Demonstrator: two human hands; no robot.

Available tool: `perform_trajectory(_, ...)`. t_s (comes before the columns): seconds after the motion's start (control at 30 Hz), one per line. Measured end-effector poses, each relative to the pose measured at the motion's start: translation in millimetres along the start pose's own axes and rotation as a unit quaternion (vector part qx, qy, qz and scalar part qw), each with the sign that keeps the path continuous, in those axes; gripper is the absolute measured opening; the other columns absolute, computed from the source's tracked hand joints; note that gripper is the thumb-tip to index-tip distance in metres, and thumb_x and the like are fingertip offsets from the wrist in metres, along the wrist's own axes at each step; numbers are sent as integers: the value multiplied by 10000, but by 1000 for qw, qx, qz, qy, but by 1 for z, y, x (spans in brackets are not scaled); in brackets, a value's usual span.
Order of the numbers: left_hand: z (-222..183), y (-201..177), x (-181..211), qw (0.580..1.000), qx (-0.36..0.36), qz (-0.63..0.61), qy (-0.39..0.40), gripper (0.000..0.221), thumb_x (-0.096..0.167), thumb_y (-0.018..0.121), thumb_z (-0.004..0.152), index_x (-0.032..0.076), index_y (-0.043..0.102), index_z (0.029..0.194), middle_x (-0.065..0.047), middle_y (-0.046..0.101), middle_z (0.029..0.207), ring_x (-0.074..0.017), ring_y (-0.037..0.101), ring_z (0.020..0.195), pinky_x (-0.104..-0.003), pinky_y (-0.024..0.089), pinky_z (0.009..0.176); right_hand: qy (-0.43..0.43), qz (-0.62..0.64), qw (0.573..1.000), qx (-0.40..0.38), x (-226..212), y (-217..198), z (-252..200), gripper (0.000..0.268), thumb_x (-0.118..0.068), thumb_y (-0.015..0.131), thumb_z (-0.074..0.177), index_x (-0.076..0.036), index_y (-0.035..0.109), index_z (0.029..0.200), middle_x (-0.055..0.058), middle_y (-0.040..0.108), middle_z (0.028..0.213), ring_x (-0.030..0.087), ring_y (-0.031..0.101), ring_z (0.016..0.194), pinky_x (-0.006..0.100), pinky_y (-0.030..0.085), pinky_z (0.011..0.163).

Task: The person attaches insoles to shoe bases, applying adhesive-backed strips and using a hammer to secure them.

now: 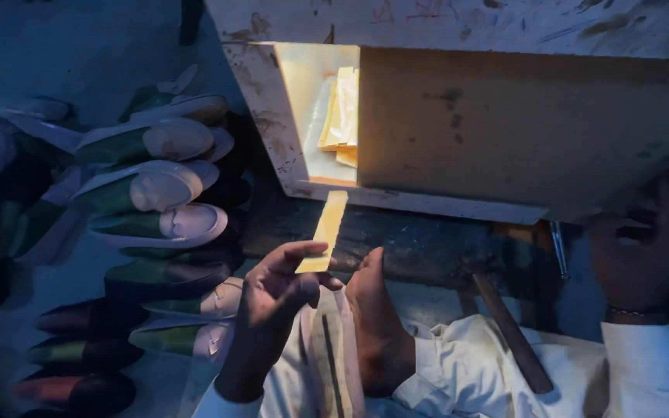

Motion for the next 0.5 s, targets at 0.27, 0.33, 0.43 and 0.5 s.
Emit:
perform_trajectory(0.27, -66, -7, 53, 942, 40, 317, 104, 345, 426, 605, 961, 103, 674, 862, -20, 581, 759, -130, 552, 698, -295, 432, 631, 29, 242, 949, -199, -120, 1, 11, 809, -108, 783, 942, 99, 345, 1590, 327, 235, 1651, 457, 455, 1384, 526, 556, 954)
perform_trajectory(0.33, -68, -7, 40, 941, 35, 318, 105, 416, 393, 606, 987, 112, 515, 693, -5, 446, 778, -134, 482, 763, -301, 394, 696, 89, 322, 916, -223, -154, -13, 4, 828, -45, 761, 951, 64, 278, 1614, 267, 141, 1672, 446, 653, 1205, 447, 580, 867)
perform_trajectory(0.43, -63, -8, 4, 978, 123, 153, -67, 155, 158, 756, 899, 36, 754, 804, -20, 614, 536, -94, 571, 459, -263, 473, 476, 99, 315, 896, -295, -226, -45, -8, 307, -103, 662, 995, -53, 632, 1297, 86, 664, 1007, 174, 619, 762, 324, 509, 692)
perform_trajectory(0.5, -59, -1, -6, 994, 66, 87, -6, 208, 205, 672, 960, 29, 744, 876, -74, 716, 657, -149, 693, 553, -261, 573, 476, 162, 514, 721, -436, -278, -61, -35, 231, -300, 656, 936, -130, 792, 1015, 11, 808, 996, 142, 737, 879, 289, 557, 743)
Point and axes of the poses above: each hand's wrist, its own z-axis towards the middle knuckle, its own y-axis out of the palm, x = y × z, the point moved 3 cm from there along z, towards the middle knuckle
